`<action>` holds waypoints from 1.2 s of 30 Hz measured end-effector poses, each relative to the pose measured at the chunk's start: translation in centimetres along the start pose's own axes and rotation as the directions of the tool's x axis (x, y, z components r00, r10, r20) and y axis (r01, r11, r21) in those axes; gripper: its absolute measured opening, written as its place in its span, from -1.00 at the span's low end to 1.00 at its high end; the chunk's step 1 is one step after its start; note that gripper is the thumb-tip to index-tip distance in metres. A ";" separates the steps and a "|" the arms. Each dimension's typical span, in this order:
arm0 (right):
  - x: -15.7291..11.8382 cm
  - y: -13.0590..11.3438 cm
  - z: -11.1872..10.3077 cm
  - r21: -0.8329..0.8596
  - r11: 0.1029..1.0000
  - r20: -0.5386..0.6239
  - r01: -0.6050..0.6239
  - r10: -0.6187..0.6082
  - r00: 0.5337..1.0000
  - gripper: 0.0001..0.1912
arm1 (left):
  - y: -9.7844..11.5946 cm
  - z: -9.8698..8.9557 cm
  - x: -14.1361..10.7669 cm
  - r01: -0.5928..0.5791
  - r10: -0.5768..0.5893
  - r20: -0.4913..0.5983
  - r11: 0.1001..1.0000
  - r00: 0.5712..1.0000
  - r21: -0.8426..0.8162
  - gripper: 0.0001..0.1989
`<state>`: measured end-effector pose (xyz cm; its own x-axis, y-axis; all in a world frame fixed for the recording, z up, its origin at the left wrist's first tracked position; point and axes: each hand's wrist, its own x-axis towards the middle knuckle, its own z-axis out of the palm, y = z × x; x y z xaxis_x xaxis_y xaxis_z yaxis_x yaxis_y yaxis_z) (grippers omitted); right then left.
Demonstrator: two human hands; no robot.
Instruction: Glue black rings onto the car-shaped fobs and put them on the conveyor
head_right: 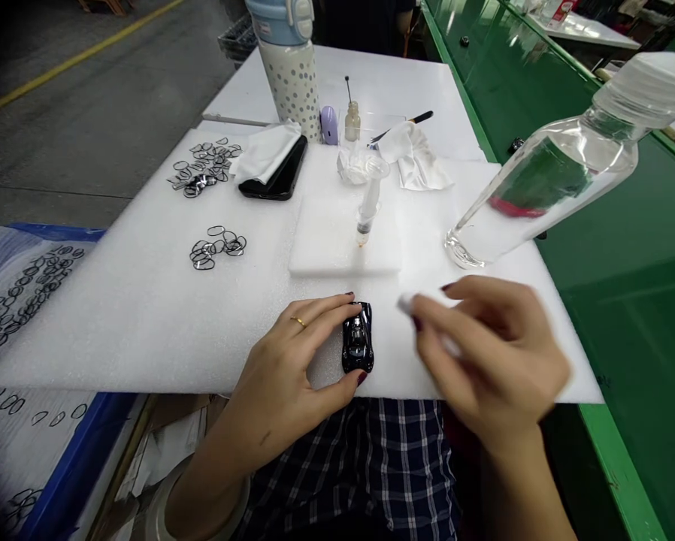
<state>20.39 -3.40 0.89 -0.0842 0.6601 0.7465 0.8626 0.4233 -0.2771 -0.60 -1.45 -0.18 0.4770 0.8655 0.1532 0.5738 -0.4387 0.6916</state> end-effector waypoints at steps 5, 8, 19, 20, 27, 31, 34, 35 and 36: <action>0.4 3.0 -1.5 -0.289 0.955 -0.104 -0.061 0.032 0.994 -0.65 | -0.1 0.1 -0.1 0.002 -0.002 -0.011 1.000 1.000 -0.007 -0.44; -0.2 1.7 -1.6 -0.255 0.947 -0.016 -0.194 0.196 0.980 -0.78 | -0.2 0.1 -0.2 0.006 -0.006 -0.026 1.000 1.000 -0.006 -0.44; -1.5 -4.3 1.7 0.167 0.845 0.435 -0.508 0.400 0.807 -0.89 | -0.4 0.3 0.2 -0.029 0.031 -0.055 0.999 0.998 0.026 -0.49; -1.6 -4.4 2.0 0.153 0.845 0.435 -0.512 0.407 0.803 -0.86 | -0.4 0.3 0.2 -0.032 0.033 -0.054 0.999 0.998 0.023 -0.49; -1.7 -4.1 1.9 0.164 0.842 0.463 -0.514 0.394 0.794 -0.75 | 0.0 0.3 0.3 -0.020 0.020 -0.032 1.000 0.999 0.006 -0.48; -1.9 -4.4 2.0 0.173 0.806 0.447 -0.567 0.448 0.774 -0.60 | -0.8 -0.6 -0.9 0.051 -0.055 -0.023 0.985 0.998 -0.165 -0.29; -2.0 -5.4 3.3 0.082 0.863 0.358 -0.498 0.441 0.823 -0.42 | -2.4 -1.2 -2.7 0.063 0.098 0.223 0.785 0.970 -0.616 -0.33; -1.9 -5.8 3.9 0.043 0.884 0.330 -0.466 0.428 0.842 -0.41 | -2.9 -1.0 -3.3 0.174 0.270 0.465 0.682 0.843 -0.710 -0.46; -1.8 -6.2 4.4 0.010 0.898 0.310 -0.439 0.415 0.856 -0.42 | -3.3 -0.5 -3.7 0.216 0.355 0.553 0.661 0.754 -0.719 -0.57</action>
<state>13.04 -4.51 -1.38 0.1311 0.9326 0.3362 0.8067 0.0968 -0.5830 -4.63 -3.08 -2.70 0.9315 0.3627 -0.0292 0.0036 0.0711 0.9975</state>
